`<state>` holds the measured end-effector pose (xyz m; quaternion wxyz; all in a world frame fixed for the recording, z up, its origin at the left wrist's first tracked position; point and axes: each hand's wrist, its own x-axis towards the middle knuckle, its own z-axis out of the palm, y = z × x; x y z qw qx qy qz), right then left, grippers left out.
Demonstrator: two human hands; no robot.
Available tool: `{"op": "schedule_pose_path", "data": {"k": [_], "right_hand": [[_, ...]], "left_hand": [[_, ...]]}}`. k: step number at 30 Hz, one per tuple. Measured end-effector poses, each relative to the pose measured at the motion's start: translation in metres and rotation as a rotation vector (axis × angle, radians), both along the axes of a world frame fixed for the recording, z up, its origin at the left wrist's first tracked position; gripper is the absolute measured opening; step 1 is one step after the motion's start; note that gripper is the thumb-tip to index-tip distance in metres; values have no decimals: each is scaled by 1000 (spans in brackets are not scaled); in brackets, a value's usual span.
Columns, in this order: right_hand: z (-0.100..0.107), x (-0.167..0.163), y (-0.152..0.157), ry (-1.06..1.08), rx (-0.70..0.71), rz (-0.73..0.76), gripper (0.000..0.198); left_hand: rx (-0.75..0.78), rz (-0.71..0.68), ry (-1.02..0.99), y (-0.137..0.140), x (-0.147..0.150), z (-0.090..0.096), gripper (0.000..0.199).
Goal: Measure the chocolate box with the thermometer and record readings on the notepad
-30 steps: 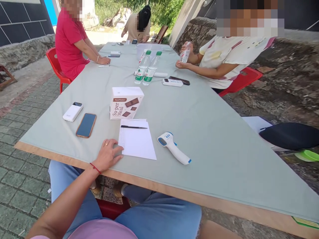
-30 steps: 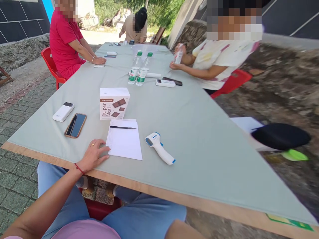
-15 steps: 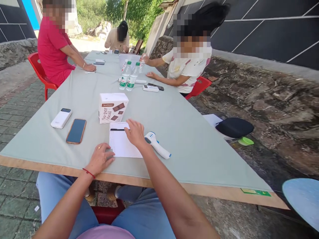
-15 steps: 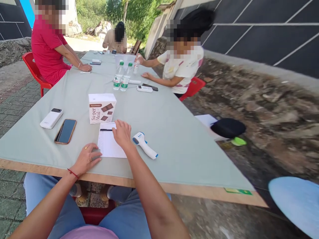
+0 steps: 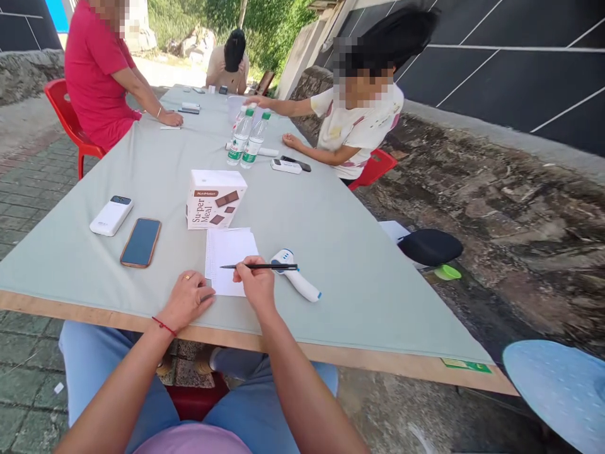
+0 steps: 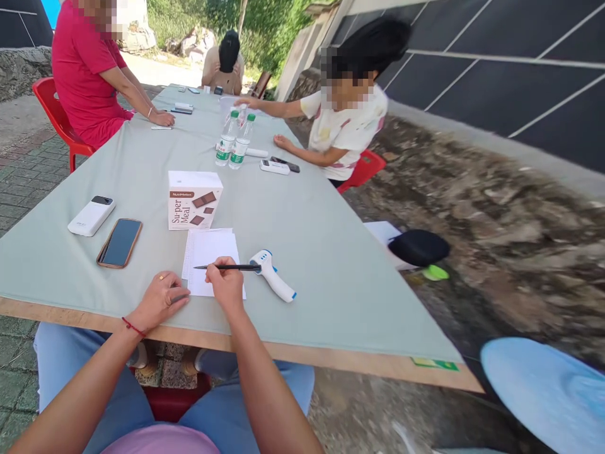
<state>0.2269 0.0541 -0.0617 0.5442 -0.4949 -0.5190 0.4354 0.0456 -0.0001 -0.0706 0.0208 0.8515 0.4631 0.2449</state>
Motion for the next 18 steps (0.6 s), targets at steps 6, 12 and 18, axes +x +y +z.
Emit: {"op": "schedule_pose_path", "data": {"k": [6, 12, 18], "right_hand": [[-25, -14, -24, -40, -61, 6, 16], [-27, -14, -26, -169, 8, 17, 11], [-27, -15, -29, -249, 22, 64, 12]], "left_hand": [[-16, 37, 33, -2, 1, 0, 10], [-32, 67, 53, -3, 3, 0, 12], [-37, 58, 52, -4, 5, 0, 12]]}}
